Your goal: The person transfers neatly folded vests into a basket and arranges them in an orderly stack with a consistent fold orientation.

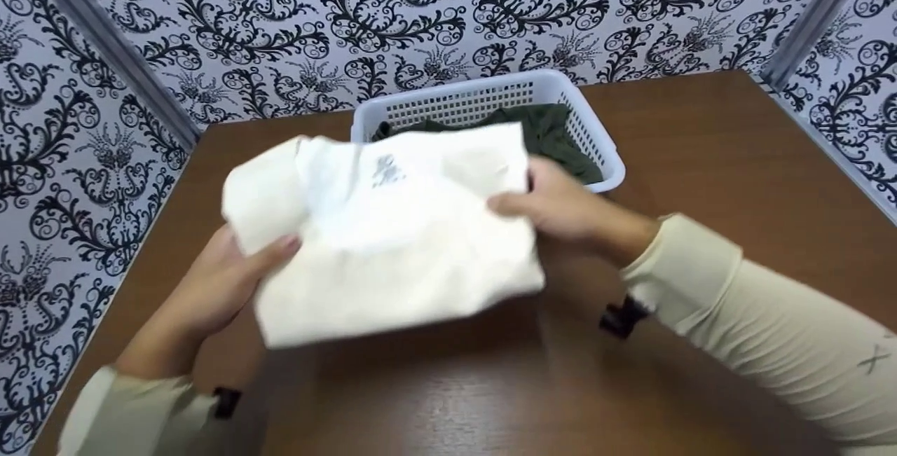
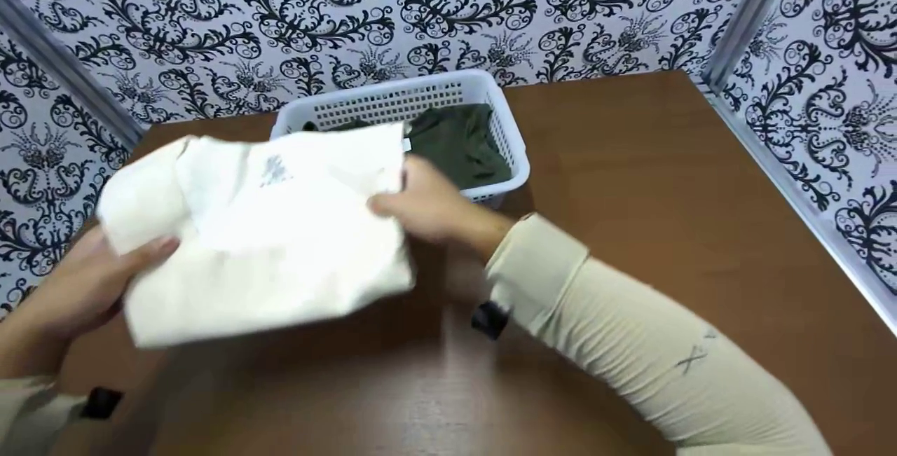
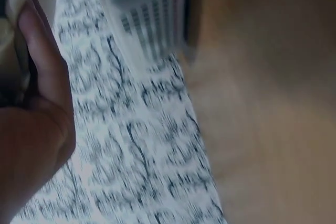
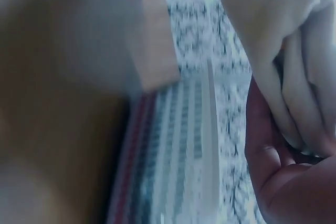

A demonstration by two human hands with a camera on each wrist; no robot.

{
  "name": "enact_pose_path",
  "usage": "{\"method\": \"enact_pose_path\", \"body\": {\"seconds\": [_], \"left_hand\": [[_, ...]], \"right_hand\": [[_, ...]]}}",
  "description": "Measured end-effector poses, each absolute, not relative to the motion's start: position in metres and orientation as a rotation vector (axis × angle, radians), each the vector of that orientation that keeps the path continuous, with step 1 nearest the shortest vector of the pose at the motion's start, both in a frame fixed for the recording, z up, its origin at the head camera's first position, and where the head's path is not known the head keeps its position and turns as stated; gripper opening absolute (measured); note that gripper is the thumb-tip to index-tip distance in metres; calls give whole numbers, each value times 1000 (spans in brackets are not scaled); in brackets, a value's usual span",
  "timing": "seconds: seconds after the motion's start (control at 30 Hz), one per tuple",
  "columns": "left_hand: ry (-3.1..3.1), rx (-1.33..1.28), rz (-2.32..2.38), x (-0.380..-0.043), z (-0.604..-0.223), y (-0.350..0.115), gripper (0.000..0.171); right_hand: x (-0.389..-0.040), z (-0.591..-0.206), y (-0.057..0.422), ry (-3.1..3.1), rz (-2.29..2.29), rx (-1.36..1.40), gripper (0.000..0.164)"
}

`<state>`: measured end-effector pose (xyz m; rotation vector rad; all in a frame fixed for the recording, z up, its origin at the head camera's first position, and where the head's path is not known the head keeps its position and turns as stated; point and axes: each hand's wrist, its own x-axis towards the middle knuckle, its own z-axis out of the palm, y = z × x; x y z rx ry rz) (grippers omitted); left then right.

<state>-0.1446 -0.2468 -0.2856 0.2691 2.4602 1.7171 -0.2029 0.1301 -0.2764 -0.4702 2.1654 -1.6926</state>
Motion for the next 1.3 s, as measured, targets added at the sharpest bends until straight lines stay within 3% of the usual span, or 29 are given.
{"method": "enact_pose_path", "body": {"seconds": [0.4, 0.63, 1.0, 1.2, 1.3], "left_hand": [[2429, 318, 1787, -240, -256, -170, 40], [2486, 256, 1632, -280, -257, -140, 42], [2607, 163, 1448, -310, -275, -120, 39], [2723, 101, 1238, -318, -287, -122, 52], [2759, 118, 1154, -321, -291, -120, 49]], "right_hand": [[-273, -242, 172, 2381, -1528, -89, 45], [-306, -242, 180, 2550, -1325, 33, 45], [-336, -264, 177, 2796, -1093, -55, 39], [-341, -282, 173, 2844, -994, -121, 43], [-341, -291, 173, 2885, -906, -141, 39]]}}
